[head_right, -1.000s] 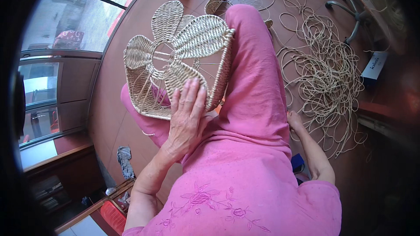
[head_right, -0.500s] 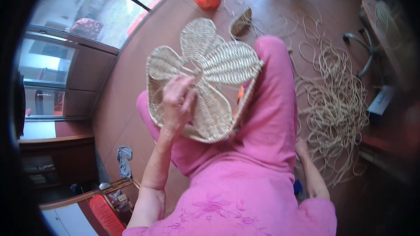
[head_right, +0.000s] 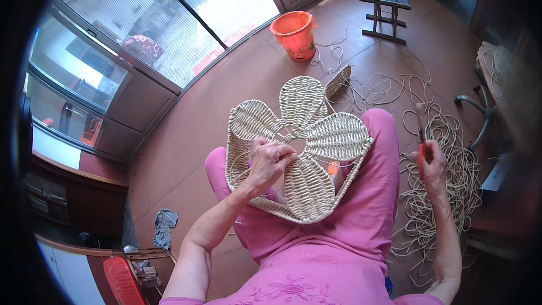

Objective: The person is weaving and trimming a flower-shaped ornament using straw materials.

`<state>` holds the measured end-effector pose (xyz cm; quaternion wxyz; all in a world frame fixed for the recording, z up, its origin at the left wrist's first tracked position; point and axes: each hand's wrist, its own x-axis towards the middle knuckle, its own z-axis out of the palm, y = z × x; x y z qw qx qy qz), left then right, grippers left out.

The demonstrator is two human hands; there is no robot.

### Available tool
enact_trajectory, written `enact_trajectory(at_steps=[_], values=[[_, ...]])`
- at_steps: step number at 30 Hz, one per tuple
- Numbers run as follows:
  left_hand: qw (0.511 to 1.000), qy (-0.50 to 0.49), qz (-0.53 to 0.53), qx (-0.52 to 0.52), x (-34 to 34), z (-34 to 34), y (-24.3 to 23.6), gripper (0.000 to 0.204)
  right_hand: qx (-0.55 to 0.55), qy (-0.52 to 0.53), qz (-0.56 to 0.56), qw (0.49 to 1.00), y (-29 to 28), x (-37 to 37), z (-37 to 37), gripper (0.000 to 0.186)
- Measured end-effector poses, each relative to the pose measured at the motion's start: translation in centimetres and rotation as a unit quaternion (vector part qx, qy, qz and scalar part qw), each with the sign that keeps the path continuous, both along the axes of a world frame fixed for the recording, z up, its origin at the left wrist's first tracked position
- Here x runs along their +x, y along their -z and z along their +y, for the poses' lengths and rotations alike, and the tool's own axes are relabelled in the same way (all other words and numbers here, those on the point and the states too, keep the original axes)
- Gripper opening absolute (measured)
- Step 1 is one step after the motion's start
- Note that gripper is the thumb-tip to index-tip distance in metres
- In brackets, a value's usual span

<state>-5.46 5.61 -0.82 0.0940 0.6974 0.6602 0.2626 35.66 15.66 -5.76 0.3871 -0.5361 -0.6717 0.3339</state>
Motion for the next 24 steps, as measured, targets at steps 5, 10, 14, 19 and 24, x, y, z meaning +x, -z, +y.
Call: enact_trajectory(at_steps=[5, 10, 14, 19, 24], values=[[0.978, 0.151, 0.131, -0.061, -1.1, 1.6, -1.9, 0.005, 0.116, -0.242, -0.159, 0.95, -9.9, -8.1, -1.8, 0.046], [0.972, 0.179, 0.1, -0.115, -0.8, 3.2, -4.2, 0.009, 0.143, -0.358, -0.209, 0.899, -11.2, -11.3, -0.7, 0.047], [0.968, 0.235, 0.055, -0.073, -1.0, 3.6, -4.7, 0.009, 0.157, -0.381, -0.318, 0.854, -13.0, -12.7, -0.1, 0.047], [0.968, 0.239, 0.034, -0.074, -1.2, 3.9, -4.2, 0.007, 0.156, -0.392, -0.395, 0.816, -15.3, -14.2, 0.6, 0.049], [0.968, 0.238, 0.006, -0.086, -1.2, 4.0, -4.5, 0.009, 0.111, -0.401, -0.456, 0.787, -15.8, -15.8, 1.8, 0.045]])
